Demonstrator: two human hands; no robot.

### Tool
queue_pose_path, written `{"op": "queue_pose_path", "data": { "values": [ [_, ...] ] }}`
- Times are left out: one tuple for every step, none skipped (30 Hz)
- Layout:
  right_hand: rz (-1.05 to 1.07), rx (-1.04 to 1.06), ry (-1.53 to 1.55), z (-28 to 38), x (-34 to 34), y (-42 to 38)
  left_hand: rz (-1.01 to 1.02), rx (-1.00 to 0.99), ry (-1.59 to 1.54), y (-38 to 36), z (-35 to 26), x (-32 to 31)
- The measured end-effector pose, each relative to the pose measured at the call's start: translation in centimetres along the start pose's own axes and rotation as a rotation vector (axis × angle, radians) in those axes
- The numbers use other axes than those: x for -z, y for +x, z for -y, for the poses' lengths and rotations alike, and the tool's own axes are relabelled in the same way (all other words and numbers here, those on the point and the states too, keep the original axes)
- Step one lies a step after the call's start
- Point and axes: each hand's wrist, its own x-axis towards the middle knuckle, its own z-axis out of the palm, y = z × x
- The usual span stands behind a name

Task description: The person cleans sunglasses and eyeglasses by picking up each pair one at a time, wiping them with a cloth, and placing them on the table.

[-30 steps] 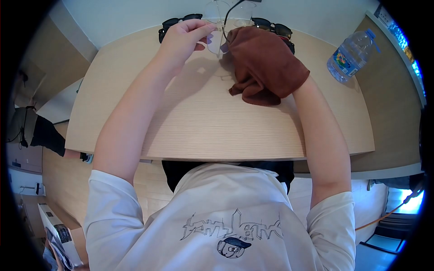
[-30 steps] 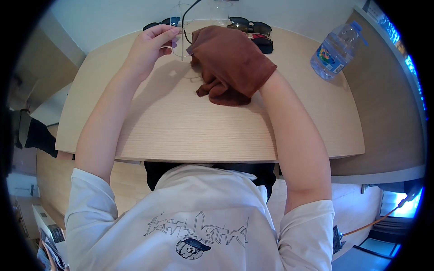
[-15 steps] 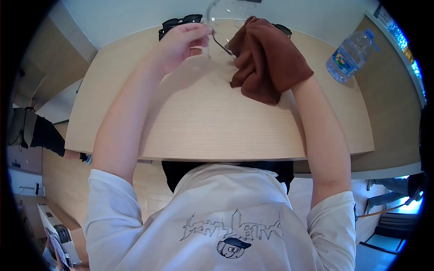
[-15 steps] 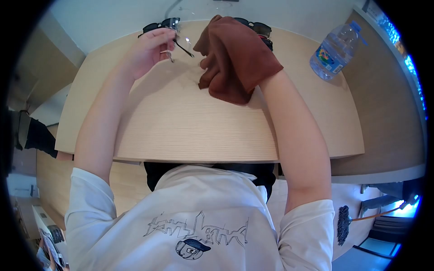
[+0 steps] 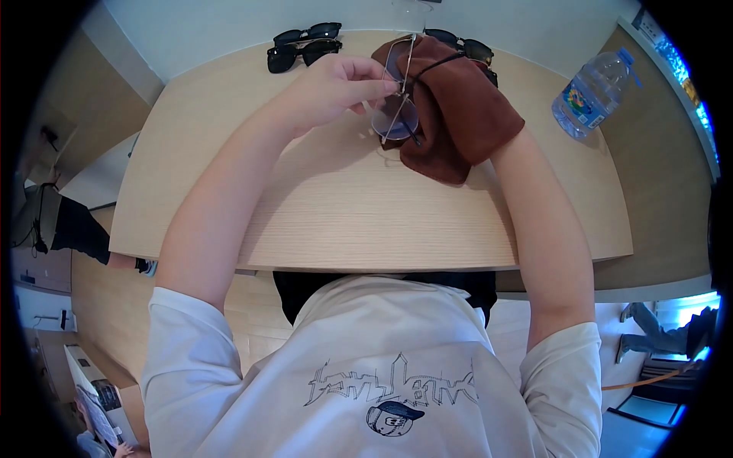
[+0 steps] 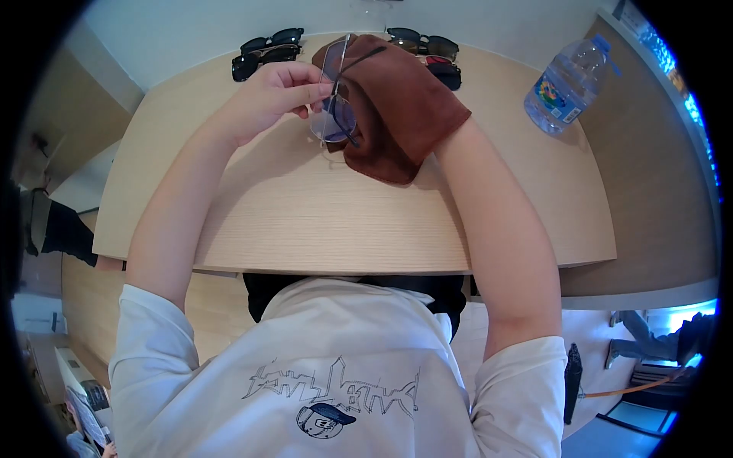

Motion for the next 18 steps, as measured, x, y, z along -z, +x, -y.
{"op": "queue_pose_path", "data": {
  "values": [
    [-0.027,0.003,-0.025,-0.1,-0.2,0.0,-0.004,0.005,0.001,0.1,0.1,0.1],
    [-0.036,0.000,-0.039,-0.2,-0.2,0.0,-0.008,0.010,0.001,0.2,0.2,0.2],
    [-0.039,-0.012,-0.058,-0.2,-0.1,0.1,-0.008,0.010,0.002,0.2,0.1,0.1],
    [-0.047,-0.023,-0.076,-0.2,-0.2,0.2,-0.061,0.010,0.003,0.2,0.0,0.0],
    [-0.050,-0.033,-0.093,-0.3,-0.3,0.3,-0.115,0.011,0.003,0.2,-0.2,-0.2],
    [-0.054,-0.046,-0.108,-0.3,-0.4,0.4,-0.114,0.011,0.003,0.1,-0.3,-0.4],
    [-0.063,-0.057,-0.124,-0.3,-0.4,0.4,-0.148,-0.006,-0.015,0.0,-0.5,-0.5],
    [-0.077,-0.068,-0.152,-0.4,-0.6,0.4,-0.181,-0.022,-0.033,0.0,-0.6,-0.5],
    [-0.084,-0.078,-0.175,-0.3,-0.6,0.5,-0.181,-0.023,-0.032,0.0,-0.6,-0.4],
    [-0.100,-0.088,-0.200,-0.2,-0.6,0.6,-0.180,-0.009,-0.074,0.0,-0.7,-0.3],
    [-0.100,-0.089,-0.200,0.0,-0.4,0.7,-0.179,0.005,-0.115,0.0,-0.6,-0.2],
    [-0.026,-0.179,-0.224,0.5,-0.1,1.1,-0.178,0.006,-0.116,0.0,-0.6,-0.3],
    [0.048,-0.268,-0.248,0.8,0.1,1.2,-0.156,-0.005,-0.076,0.0,-0.6,-0.3],
    [0.048,-0.268,-0.248,0.5,-0.1,1.1,-0.134,-0.016,-0.036,-0.1,-0.5,-0.4],
    [0.048,-0.252,-0.219,-0.1,-0.5,1.0,-0.134,-0.015,-0.036,-0.1,-0.5,-0.4],
    [0.048,-0.234,-0.190,-0.4,-0.7,0.9,-0.119,-0.006,0.007,-0.1,-0.5,-0.5],
    [0.048,-0.234,-0.190,-0.7,-0.8,0.6,-0.105,0.003,0.049,-0.1,-0.5,-0.5],
    [0.031,-0.201,-0.182,-0.6,-0.8,0.5,-0.107,0.003,0.049,-0.1,-0.4,-0.5]
  ]
}}
